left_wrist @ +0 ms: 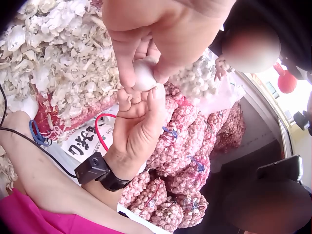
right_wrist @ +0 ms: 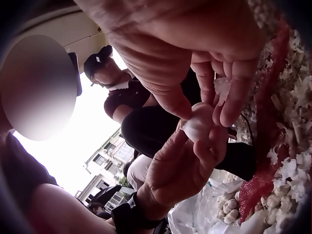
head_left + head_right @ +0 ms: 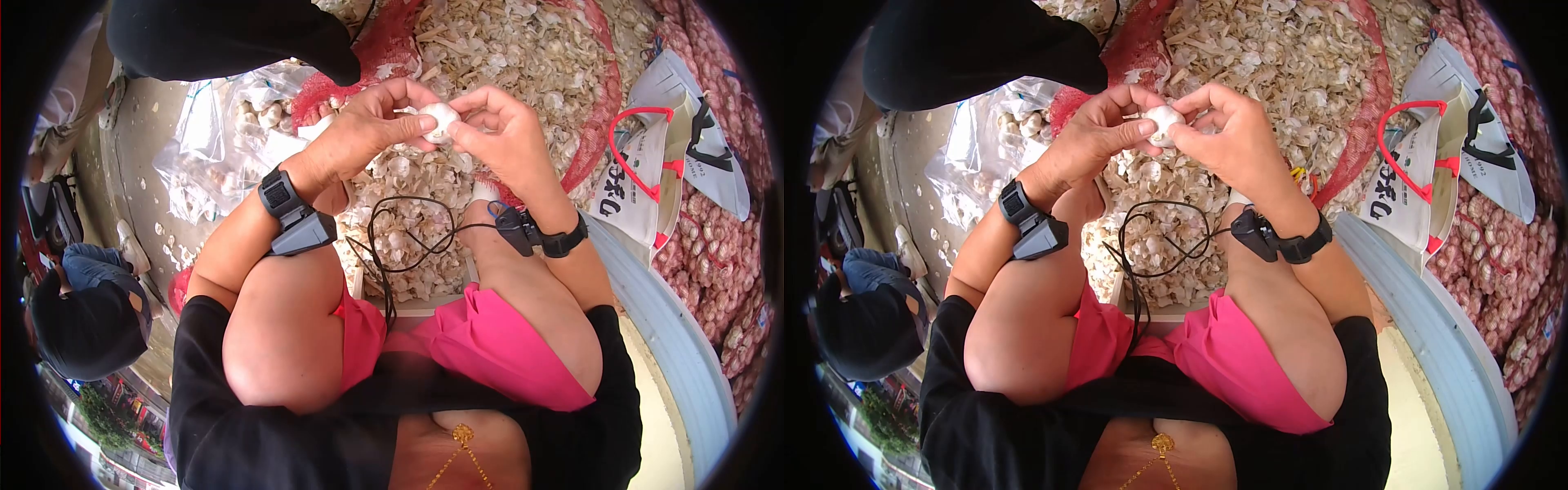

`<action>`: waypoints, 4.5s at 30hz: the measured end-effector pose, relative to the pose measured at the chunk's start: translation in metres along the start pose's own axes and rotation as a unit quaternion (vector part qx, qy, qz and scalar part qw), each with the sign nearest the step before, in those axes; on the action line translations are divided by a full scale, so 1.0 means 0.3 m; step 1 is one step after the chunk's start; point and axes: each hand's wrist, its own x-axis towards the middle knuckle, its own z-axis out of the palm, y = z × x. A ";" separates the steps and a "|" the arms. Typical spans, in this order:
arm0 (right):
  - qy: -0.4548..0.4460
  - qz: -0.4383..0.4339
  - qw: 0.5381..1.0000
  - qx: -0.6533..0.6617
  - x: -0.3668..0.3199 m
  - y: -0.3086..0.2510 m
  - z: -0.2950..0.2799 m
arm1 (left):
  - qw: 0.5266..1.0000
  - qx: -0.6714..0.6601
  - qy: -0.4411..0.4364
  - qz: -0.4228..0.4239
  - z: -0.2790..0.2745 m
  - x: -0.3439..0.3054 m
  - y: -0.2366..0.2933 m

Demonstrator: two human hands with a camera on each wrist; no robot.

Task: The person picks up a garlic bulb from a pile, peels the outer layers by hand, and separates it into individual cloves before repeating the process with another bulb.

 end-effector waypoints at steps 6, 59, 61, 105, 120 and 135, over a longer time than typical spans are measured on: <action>-0.039 0.107 0.985 0.129 -0.001 0.013 -0.038 | 0.999 0.004 -0.034 -0.010 -0.018 -0.005 -0.008; -0.018 0.114 0.980 0.161 0.008 0.032 -0.029 | 0.997 0.065 -0.049 -0.005 -0.014 -0.009 0.023; -0.023 0.092 0.987 0.129 0.007 0.032 -0.019 | 0.997 0.066 -0.048 -0.001 -0.015 -0.010 0.022; -0.011 0.091 0.990 0.111 -0.001 -0.008 0.005 | 0.996 0.092 -0.013 0.008 -0.039 -0.012 0.017; 0.109 0.029 0.992 -0.056 0.022 0.046 -0.014 | 0.997 0.069 -0.015 0.029 -0.036 -0.014 0.017; 0.121 -0.215 0.944 -0.220 0.016 0.015 0.040 | 0.998 0.066 -0.009 0.019 -0.028 -0.011 0.014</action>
